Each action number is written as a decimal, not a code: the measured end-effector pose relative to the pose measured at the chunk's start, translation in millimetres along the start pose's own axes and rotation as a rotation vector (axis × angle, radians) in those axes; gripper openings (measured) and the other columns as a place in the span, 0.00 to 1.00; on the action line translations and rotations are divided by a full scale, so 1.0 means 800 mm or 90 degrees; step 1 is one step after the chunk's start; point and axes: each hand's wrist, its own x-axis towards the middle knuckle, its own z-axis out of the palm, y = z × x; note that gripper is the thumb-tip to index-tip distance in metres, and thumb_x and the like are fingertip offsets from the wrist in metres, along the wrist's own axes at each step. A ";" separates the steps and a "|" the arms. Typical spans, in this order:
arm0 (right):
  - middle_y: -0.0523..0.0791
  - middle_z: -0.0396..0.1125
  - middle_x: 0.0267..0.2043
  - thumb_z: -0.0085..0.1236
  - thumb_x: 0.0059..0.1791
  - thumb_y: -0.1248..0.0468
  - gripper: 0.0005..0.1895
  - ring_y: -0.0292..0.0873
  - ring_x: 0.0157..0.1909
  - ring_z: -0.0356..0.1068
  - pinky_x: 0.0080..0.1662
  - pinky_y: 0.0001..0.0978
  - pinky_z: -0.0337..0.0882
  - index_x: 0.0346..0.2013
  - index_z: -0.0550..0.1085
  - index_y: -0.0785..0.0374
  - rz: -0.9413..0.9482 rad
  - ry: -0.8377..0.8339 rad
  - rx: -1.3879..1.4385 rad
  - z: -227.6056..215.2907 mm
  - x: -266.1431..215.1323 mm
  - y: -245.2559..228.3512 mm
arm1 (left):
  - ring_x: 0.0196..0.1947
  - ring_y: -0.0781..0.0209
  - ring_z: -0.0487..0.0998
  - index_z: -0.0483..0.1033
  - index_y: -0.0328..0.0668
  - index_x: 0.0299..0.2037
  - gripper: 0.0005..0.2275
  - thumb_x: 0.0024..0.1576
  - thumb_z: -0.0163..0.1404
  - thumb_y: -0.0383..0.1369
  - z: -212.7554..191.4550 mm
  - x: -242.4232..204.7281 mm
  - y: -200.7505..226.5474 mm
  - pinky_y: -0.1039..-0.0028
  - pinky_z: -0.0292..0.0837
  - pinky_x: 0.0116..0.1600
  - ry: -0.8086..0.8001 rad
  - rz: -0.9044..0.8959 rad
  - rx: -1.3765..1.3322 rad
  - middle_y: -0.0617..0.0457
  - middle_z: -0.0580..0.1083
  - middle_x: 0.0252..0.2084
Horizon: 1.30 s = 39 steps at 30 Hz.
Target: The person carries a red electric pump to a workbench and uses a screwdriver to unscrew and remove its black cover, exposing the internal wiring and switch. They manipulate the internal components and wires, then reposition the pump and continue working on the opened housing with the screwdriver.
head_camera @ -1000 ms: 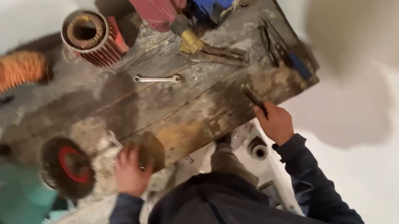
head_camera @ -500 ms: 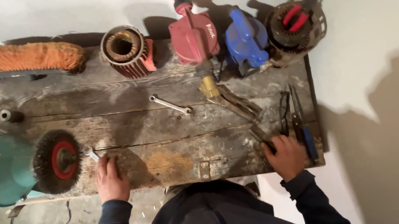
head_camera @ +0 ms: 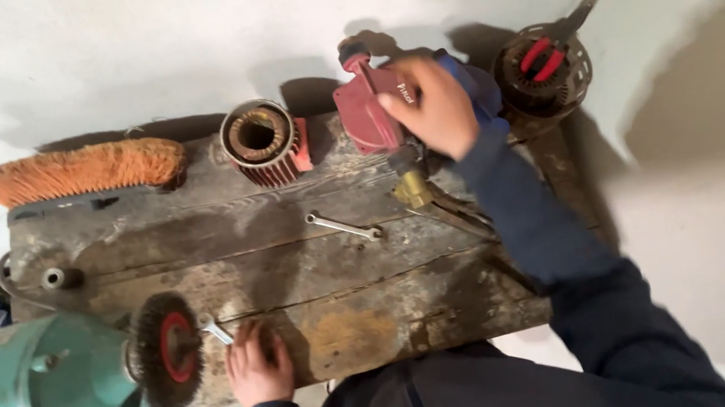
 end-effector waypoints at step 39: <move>0.43 0.69 0.28 0.74 0.39 0.47 0.23 0.46 0.30 0.71 0.36 0.39 0.71 0.37 0.76 0.58 -0.362 -0.201 -0.080 0.068 -0.149 -0.177 | 0.63 0.46 0.74 0.75 0.41 0.55 0.14 0.60 0.54 0.29 -0.062 -0.023 0.044 0.59 0.67 0.69 -0.070 -0.024 -0.321 0.44 0.75 0.60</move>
